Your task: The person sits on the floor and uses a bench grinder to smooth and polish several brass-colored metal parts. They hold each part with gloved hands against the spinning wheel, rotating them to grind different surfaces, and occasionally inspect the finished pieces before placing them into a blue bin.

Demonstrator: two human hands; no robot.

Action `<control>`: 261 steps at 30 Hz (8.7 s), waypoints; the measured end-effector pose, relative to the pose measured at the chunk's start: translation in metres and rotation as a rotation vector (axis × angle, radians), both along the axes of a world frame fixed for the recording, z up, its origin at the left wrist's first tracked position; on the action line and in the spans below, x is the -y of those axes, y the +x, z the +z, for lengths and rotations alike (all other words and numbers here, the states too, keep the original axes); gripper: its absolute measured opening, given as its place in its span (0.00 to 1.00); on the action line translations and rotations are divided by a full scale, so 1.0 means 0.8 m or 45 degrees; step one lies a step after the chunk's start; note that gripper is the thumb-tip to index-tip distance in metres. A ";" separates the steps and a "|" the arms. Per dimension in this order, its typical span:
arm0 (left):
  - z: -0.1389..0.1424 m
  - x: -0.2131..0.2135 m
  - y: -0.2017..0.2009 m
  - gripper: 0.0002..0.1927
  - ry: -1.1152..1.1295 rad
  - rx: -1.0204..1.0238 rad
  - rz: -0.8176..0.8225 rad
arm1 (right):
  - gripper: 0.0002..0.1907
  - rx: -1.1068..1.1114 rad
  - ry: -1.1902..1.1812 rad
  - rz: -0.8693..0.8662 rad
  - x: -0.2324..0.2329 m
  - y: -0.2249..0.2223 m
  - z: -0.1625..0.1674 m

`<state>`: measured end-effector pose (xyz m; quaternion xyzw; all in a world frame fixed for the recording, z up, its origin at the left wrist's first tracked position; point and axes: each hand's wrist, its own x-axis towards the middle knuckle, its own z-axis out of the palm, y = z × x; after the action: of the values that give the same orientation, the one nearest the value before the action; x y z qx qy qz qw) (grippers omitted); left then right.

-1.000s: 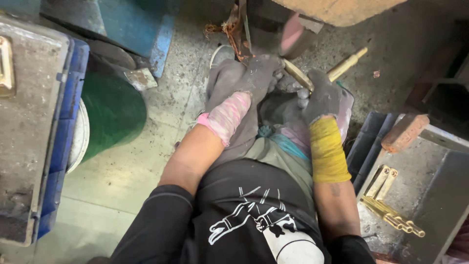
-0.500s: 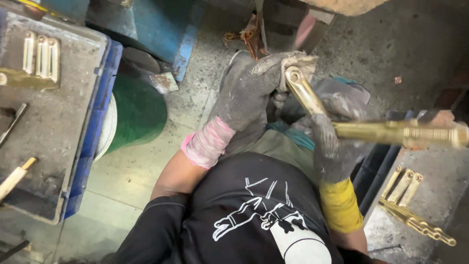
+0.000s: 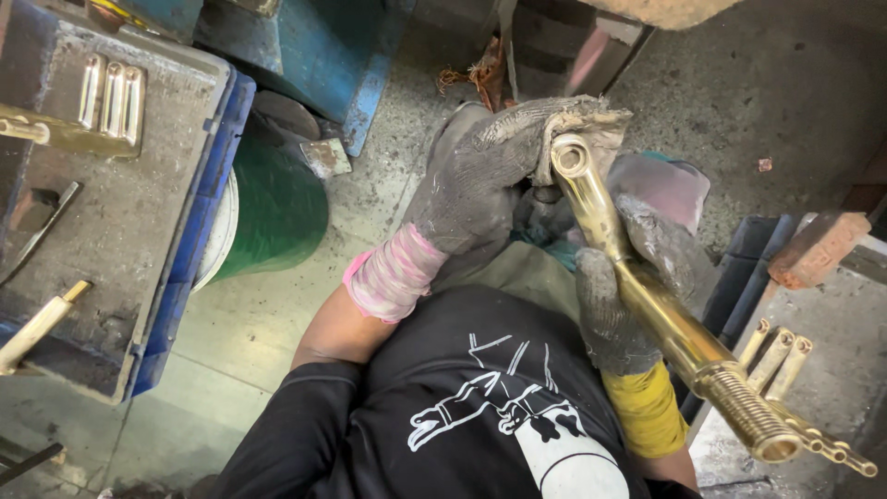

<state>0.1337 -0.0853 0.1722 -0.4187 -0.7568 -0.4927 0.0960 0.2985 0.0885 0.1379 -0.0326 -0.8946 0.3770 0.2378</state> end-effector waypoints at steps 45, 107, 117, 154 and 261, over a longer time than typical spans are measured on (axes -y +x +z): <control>0.018 -0.103 0.050 0.13 -0.226 0.656 0.001 | 0.21 -0.334 -0.258 -0.175 -0.117 0.026 -0.028; -0.124 -0.100 -0.084 0.16 0.221 0.609 0.256 | 0.17 0.091 -1.462 0.168 -0.107 -0.123 -0.027; 0.000 -0.046 -0.029 0.15 -0.119 0.610 0.253 | 0.14 -0.048 0.107 -0.929 -0.291 0.013 -0.097; -0.127 -0.084 -0.056 0.25 0.294 1.857 0.043 | 0.25 0.883 -1.174 -0.169 -0.123 -0.161 -0.044; -0.199 -0.153 -0.087 0.28 0.194 1.700 0.434 | 0.27 0.653 -0.838 -0.789 -0.099 -0.181 -0.140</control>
<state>0.0641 0.0374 0.0127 0.1068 -0.6723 -0.6747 -0.2851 0.1541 0.1680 0.0263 -0.4602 -0.7065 0.5303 0.0885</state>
